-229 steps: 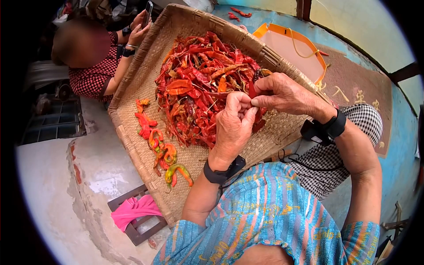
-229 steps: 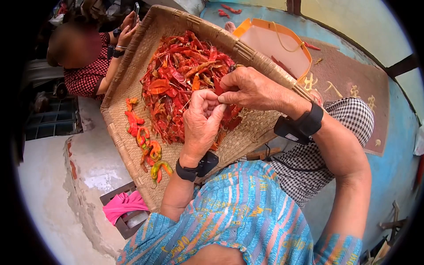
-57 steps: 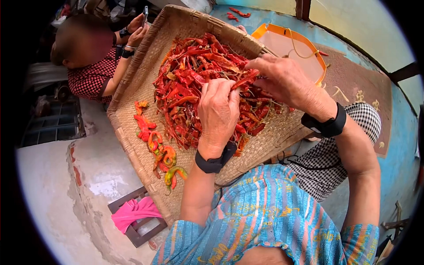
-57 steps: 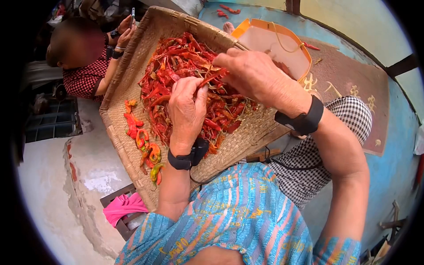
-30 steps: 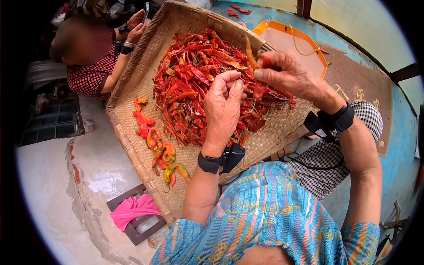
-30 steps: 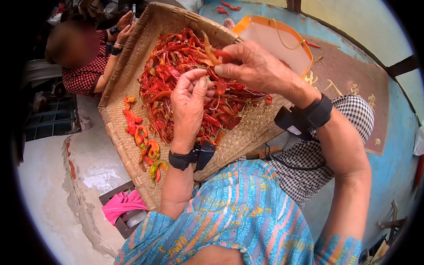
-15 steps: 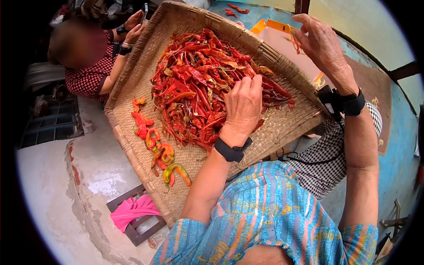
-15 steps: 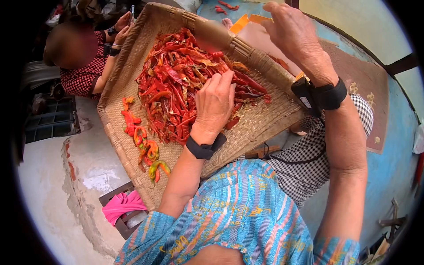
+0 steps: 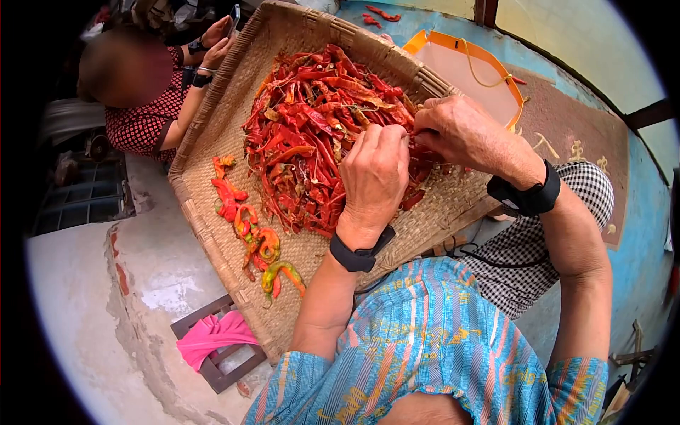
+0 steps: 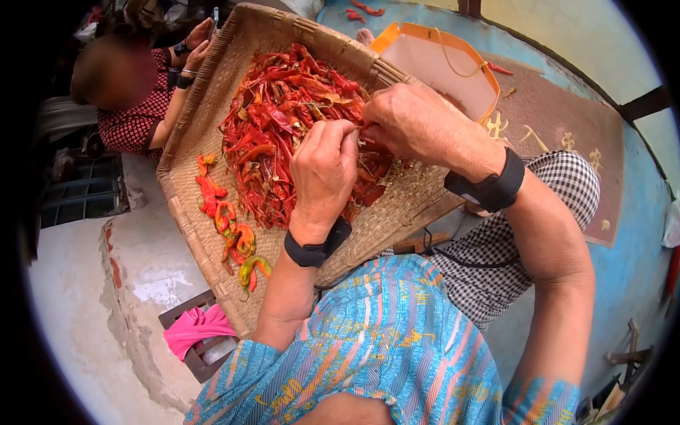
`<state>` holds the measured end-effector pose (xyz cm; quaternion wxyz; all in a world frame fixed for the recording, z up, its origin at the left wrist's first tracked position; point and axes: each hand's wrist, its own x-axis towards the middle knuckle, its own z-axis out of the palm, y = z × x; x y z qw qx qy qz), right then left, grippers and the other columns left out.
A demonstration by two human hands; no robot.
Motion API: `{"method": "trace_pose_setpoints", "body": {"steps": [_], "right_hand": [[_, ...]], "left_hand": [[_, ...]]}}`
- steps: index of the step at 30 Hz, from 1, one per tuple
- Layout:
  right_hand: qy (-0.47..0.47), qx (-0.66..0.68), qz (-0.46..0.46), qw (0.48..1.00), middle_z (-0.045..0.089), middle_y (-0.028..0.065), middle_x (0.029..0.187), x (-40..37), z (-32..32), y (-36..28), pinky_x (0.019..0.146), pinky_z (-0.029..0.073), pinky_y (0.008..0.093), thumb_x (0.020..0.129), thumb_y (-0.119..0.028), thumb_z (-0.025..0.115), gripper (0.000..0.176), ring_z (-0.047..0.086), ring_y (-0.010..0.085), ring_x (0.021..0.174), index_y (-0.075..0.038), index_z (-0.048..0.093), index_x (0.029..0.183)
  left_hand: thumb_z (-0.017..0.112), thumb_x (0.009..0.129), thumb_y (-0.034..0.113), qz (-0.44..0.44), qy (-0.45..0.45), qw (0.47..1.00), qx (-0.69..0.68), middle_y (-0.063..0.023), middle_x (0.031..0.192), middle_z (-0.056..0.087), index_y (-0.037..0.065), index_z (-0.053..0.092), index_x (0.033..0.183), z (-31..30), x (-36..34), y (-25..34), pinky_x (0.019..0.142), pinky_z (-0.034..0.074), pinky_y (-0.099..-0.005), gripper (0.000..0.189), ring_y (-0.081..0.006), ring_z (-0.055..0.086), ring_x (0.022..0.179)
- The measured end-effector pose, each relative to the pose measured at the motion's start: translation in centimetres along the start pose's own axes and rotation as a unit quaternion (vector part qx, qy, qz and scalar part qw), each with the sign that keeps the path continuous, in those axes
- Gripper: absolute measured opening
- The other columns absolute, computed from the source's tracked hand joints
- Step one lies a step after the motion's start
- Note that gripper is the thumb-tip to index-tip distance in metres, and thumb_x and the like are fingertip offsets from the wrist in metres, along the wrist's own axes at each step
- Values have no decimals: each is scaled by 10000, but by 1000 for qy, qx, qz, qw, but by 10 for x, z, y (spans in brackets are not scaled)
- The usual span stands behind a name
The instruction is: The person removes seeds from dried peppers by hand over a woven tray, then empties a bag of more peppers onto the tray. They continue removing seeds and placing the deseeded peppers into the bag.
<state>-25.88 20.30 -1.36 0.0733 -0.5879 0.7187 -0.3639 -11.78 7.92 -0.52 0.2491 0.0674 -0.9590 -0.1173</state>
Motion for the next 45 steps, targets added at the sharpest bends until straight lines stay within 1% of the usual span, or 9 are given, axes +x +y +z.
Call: {"method": "trace_pose_setpoints", "body": {"steps": [7, 13, 15, 20, 21, 23, 33, 37, 45], "right_hand": [[219, -58, 43, 973, 667, 173, 776, 8, -38, 24, 647, 534, 395, 898, -175, 650, 175, 654, 328, 679, -11, 692, 942], [226, -176, 111, 952, 661, 135, 812, 3, -51, 40, 618, 513, 349, 937, -210, 633, 214, 637, 260, 674, -29, 658, 1048], [267, -250, 3, 931, 656, 142, 829, 4, -47, 45, 633, 512, 351, 938, -197, 631, 218, 640, 263, 710, -34, 647, 1081], [109, 54, 36, 992, 658, 160, 777, 3, -32, 11, 685, 526, 377, 890, -127, 635, 174, 652, 295, 734, -2, 684, 1000], [66, 138, 45, 987, 618, 184, 716, 4, -27, 0, 640, 507, 397, 879, -124, 647, 164, 621, 315, 663, 25, 659, 947], [-11, 174, 30, 984, 577, 207, 697, 6, -21, -8, 595, 475, 412, 859, -128, 671, 179, 574, 336, 619, 42, 615, 866], [67, 198, 35, 977, 520, 160, 639, 5, -10, -16, 536, 423, 386, 879, -135, 670, 230, 468, 275, 551, 16, 539, 763], [235, 210, 14, 949, 621, 79, 710, 10, -27, 0, 583, 483, 310, 917, -167, 651, 157, 615, 136, 667, -31, 675, 992], [266, -76, 98, 956, 705, 17, 802, 3, -49, 38, 530, 454, 232, 963, -207, 614, 216, 534, 67, 613, -32, 645, 1086]], "left_hand": [[674, 811, 1, 23, -14, 995, -100, -121, 898, 604, 39, 624, 985, 12, -13, -1, 725, 515, -407, 185, -315, 618, 838], [677, 778, -19, 57, -127, 990, 19, -115, 953, 578, 27, 643, 972, 28, -16, 0, 761, 507, -403, 202, -318, 574, 935], [674, 793, -12, 46, -100, 994, -12, -110, 935, 587, 21, 644, 973, 23, -13, 1, 742, 510, -388, 186, -293, 592, 895], [640, 905, 66, -124, -22, 967, -222, -53, 818, 594, -2, 641, 998, 5, -7, 1, 610, 462, -272, 115, -120, 571, 656], [650, 867, 32, -187, -39, 944, -269, -119, 839, 594, -4, 622, 973, -5, -1, 8, 625, 478, -348, 116, -239, 603, 702], [649, 873, 41, -183, -38, 944, -271, -117, 844, 599, -1, 626, 977, -7, -2, 4, 616, 482, -345, 115, -237, 610, 704], [648, 911, 105, -152, -30, 953, -260, -58, 806, 593, -3, 634, 962, -6, -4, 4, 628, 470, -289, 121, -154, 579, 681], [665, 882, 81, -129, -66, 966, -216, -76, 838, 603, -3, 641, 987, -3, -10, -2, 654, 486, -307, 136, -176, 607, 717], [694, 795, 49, 24, -141, 989, -45, -135, 909, 584, 15, 642, 969, 16, -24, 5, 738, 489, -411, 184, -313, 587, 887]]}}
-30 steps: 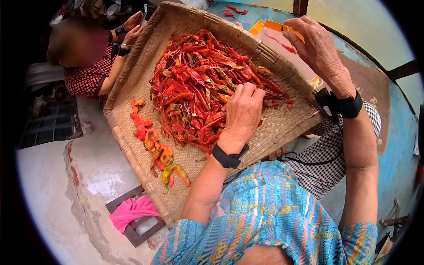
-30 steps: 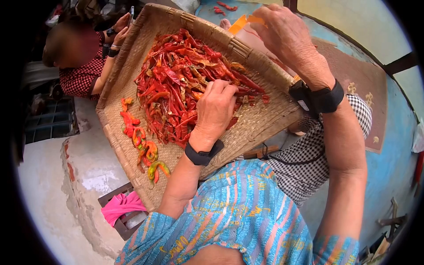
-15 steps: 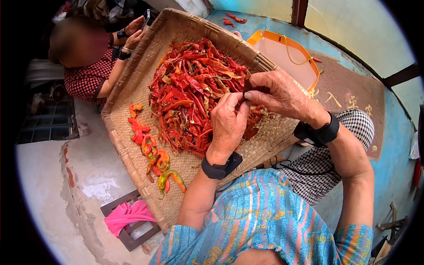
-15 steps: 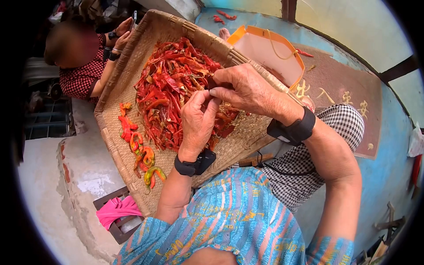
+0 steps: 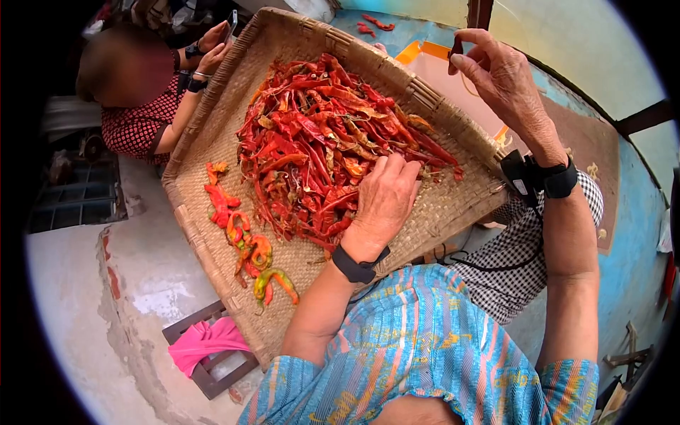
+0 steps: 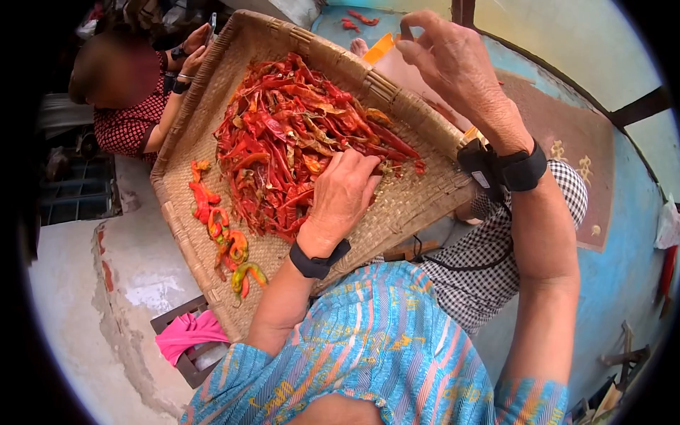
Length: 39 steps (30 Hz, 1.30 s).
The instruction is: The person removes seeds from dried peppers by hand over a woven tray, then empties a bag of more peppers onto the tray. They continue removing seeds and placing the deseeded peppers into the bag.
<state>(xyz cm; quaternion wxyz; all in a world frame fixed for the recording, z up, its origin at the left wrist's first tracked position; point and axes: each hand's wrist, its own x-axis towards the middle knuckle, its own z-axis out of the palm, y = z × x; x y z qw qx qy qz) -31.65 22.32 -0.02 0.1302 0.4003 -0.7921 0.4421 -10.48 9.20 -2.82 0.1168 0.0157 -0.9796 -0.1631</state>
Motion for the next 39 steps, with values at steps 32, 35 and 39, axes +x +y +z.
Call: {"method": "trace_pose_setpoints", "body": {"steps": [32, 35, 39], "right_hand": [[12, 76, -24, 997, 618, 3, 736, -4, -3, -6, 537, 439, 209, 939, -163, 652, 192, 516, 61, 609, -51, 624, 1092], [-24, 49, -18, 998, 665, 73, 786, -7, 1, -10, 586, 514, 264, 929, -158, 653, 185, 616, 137, 662, -43, 638, 1073], [-102, 73, -47, 991, 668, 117, 765, -12, 1, -20, 612, 536, 326, 895, -143, 665, 172, 661, 214, 672, -27, 659, 1022]], "left_hand": [[721, 762, 78, -43, -12, 999, 28, -139, 902, 514, 17, 602, 985, 4, -1, 5, 724, 475, -434, 261, -338, 566, 859], [712, 764, 67, -32, 5, 999, 7, -141, 892, 514, 18, 601, 947, 7, 0, 2, 722, 474, -438, 220, -341, 563, 843], [682, 784, 50, -54, -3, 999, 0, -141, 871, 517, 21, 603, 913, 6, 2, 1, 719, 473, -436, 154, -343, 563, 845]]}}
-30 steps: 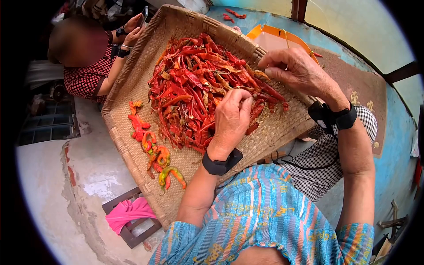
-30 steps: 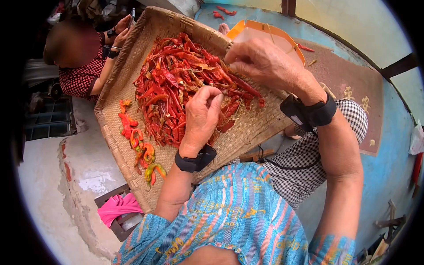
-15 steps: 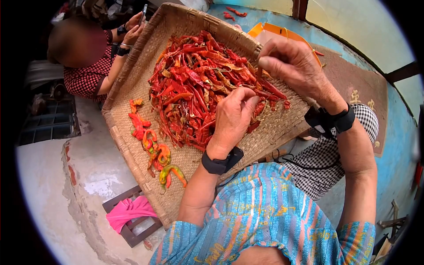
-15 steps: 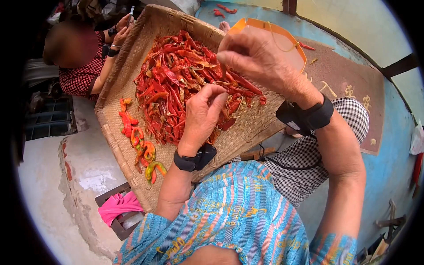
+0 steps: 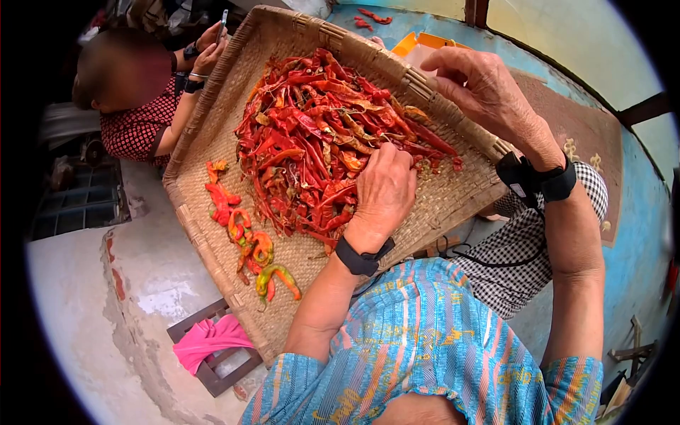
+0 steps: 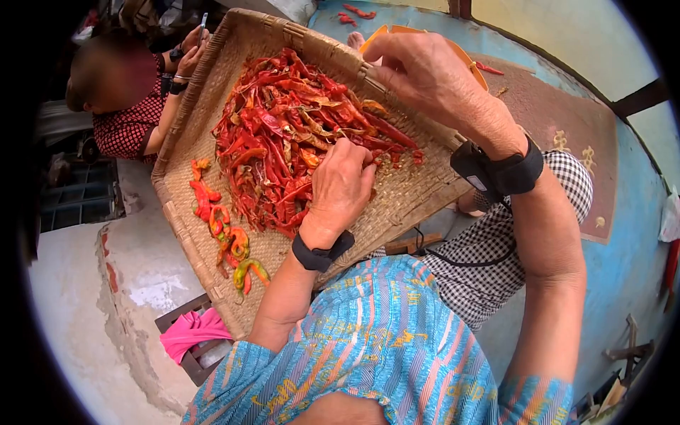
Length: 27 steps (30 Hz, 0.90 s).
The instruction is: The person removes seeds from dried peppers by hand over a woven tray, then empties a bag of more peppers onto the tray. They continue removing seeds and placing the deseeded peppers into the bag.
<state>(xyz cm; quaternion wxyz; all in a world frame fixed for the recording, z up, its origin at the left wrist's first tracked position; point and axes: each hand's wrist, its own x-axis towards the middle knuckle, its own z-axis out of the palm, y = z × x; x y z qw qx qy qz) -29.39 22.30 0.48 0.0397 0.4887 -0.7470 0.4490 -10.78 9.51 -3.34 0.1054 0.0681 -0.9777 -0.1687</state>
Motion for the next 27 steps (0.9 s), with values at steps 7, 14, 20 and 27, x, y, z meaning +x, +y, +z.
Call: {"method": "trace_pose_setpoints", "body": {"steps": [7, 14, 20, 27], "right_hand": [[-147, 60, 27, 987, 667, 142, 775, -6, 8, -14, 649, 523, 377, 851, -106, 674, 132, 651, 290, 700, -22, 666, 952], [-221, 77, -24, 972, 677, 154, 802, -16, 31, -9, 681, 526, 401, 840, -85, 664, 119, 664, 322, 749, -20, 675, 939], [-192, 65, 2, 979, 667, 150, 857, -10, 24, -8, 695, 532, 370, 875, -48, 639, 110, 649, 296, 774, 18, 647, 962], [-42, 72, -31, 996, 658, 115, 791, -8, 23, -13, 634, 514, 315, 934, -124, 613, 156, 632, 198, 702, 4, 654, 1013]], "left_hand": [[647, 827, 58, -33, 45, 996, -65, -144, 890, 558, 12, 608, 886, -9, 3, -7, 692, 478, -430, 85, -342, 591, 794], [700, 795, 93, 5, -14, 1000, 15, -140, 928, 522, 12, 627, 1000, -8, 0, -4, 723, 483, -418, 232, -321, 568, 882], [684, 756, 36, 27, 1, 999, 28, -137, 916, 499, -5, 631, 938, -1, 1, -5, 740, 490, -423, 194, -328, 550, 908], [650, 902, 80, -179, 56, 928, -321, 20, 868, 593, 3, 637, 974, -21, 10, -10, 617, 445, -192, 106, -24, 513, 673]]}}
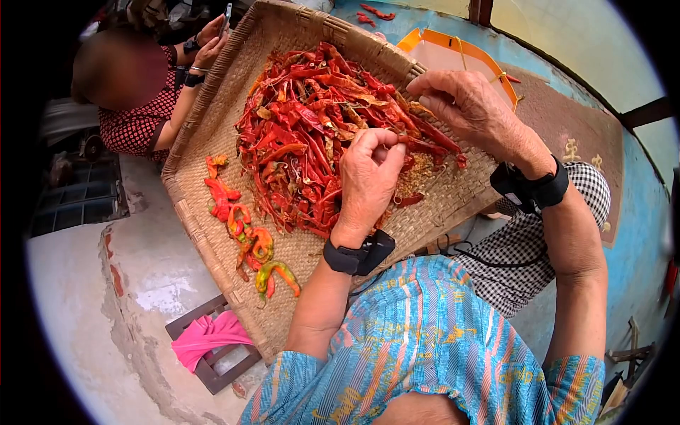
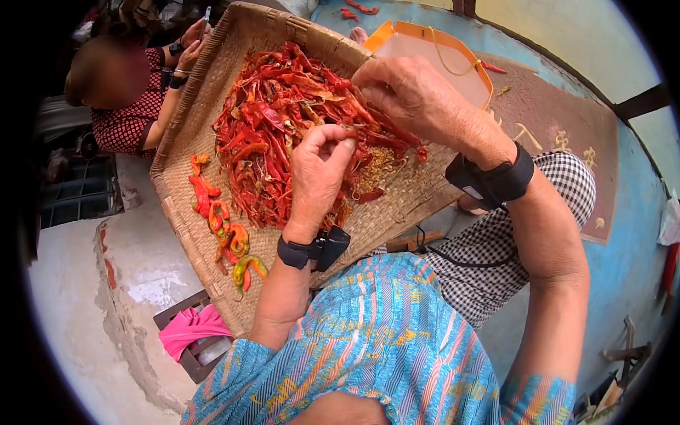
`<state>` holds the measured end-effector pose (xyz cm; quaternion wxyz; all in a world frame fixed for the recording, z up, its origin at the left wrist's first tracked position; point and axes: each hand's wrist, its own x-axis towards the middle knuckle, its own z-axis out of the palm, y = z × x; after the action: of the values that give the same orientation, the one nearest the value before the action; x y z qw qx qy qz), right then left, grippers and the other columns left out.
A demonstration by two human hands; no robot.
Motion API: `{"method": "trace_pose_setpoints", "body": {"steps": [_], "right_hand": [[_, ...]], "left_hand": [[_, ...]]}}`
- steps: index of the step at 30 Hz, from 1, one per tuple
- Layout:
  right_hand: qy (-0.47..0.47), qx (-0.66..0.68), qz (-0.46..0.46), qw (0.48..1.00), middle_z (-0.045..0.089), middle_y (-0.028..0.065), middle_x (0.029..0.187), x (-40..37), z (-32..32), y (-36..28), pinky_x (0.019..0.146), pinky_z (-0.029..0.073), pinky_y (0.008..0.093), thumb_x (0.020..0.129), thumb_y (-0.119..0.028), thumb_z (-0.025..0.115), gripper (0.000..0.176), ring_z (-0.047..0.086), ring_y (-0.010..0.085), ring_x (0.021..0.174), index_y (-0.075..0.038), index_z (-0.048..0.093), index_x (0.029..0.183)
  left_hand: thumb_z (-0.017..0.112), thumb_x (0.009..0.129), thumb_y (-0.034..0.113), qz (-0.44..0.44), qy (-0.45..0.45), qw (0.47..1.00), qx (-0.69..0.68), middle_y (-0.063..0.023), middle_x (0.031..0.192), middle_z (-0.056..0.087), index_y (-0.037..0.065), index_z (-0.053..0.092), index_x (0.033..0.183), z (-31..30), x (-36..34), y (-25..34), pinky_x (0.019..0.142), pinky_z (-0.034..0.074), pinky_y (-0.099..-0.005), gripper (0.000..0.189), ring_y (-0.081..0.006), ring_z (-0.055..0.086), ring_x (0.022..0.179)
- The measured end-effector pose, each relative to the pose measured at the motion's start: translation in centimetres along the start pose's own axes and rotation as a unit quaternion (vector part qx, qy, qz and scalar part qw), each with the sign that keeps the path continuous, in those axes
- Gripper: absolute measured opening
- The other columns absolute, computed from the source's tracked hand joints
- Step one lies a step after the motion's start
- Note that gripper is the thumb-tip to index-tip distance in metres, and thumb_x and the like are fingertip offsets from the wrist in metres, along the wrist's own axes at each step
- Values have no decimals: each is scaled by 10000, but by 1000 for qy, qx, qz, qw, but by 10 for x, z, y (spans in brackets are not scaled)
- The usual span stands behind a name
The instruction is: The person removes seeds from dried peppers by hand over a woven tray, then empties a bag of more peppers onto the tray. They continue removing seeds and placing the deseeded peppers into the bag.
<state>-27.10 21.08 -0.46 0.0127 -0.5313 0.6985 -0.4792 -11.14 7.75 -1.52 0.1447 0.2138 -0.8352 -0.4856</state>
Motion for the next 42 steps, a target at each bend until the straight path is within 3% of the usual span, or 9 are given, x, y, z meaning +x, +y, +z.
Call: {"method": "trace_pose_setpoints", "body": {"steps": [2, 12, 16, 20, 23, 26, 30, 32, 42], "right_hand": [[-96, 122, 135, 979, 680, 148, 823, 1, -5, -9, 684, 520, 356, 903, -169, 654, 192, 662, 237, 763, -2, 673, 995], [-164, 159, 145, 963, 600, 139, 695, -3, 13, -16, 608, 476, 363, 869, -221, 714, 276, 596, 208, 662, 35, 628, 923], [45, 55, 22, 997, 641, 133, 723, 2, 2, -9, 561, 484, 333, 901, -138, 663, 175, 615, 206, 611, 24, 631, 958], [202, -113, -51, 972, 689, 53, 811, 14, -18, 27, 645, 544, 231, 949, -158, 629, 201, 639, 92, 718, -31, 646, 1103], [183, -143, 16, 973, 714, 93, 874, 12, -30, 39, 646, 539, 242, 936, -169, 650, 224, 668, 125, 742, -30, 647, 1112], [140, -144, 93, 975, 708, 128, 897, 9, -29, 38, 615, 529, 270, 931, -184, 658, 275, 670, 160, 719, -25, 624, 1154], [130, -244, -4, 961, 684, 139, 915, 7, -16, 33, 585, 514, 314, 928, -140, 642, 243, 637, 219, 655, -36, 627, 1147], [67, -174, 20, 982, 684, 195, 910, 5, -16, 18, 740, 542, 415, 890, -144, 639, 223, 673, 358, 813, -5, 667, 1062], [-55, -149, -3, 987, 644, 162, 767, 1, -7, 10, 624, 515, 371, 898, -106, 632, 129, 641, 299, 684, 5, 642, 965]], "left_hand": [[632, 901, 72, -55, -14, 992, -114, -18, 831, 625, -13, 630, 962, -5, 0, 7, 643, 495, -234, 105, -71, 584, 699], [650, 928, 104, 4, 18, 990, -140, 2, 823, 626, 3, 600, 938, -4, -1, 0, 644, 495, -209, 113, -53, 584, 727], [654, 926, 95, -1, -16, 995, -103, 19, 811, 608, 24, 599, 958, -12, -7, 5, 620, 461, -201, 96, -29, 532, 695], [679, 840, 34, 125, -119, 974, 150, -83, 835, 601, 19, 602, 1024, -10, -18, 2, 648, 502, -311, 200, -184, 613, 701], [695, 784, 20, 214, -65, 925, 306, -145, 900, 554, 24, 612, 983, 0, -21, -1, 681, 501, -433, 216, -352, 607, 847], [696, 784, 25, 222, -69, 913, 335, -143, 878, 549, 21, 608, 972, 7, -16, -11, 675, 501, -427, 208, -343, 608, 834], [699, 776, 30, 217, -81, 908, 349, -146, 867, 540, 23, 614, 963, 8, -13, -16, 674, 502, -429, 205, -344, 606, 838], [695, 773, 28, 208, -71, 914, 340, -146, 861, 537, 20, 623, 943, 7, -14, -13, 677, 503, -434, 184, -345, 606, 830], [695, 773, 32, 205, -75, 914, 343, -149, 867, 544, 10, 620, 905, 10, -10, -17, 682, 501, -445, 153, -353, 602, 819]]}}
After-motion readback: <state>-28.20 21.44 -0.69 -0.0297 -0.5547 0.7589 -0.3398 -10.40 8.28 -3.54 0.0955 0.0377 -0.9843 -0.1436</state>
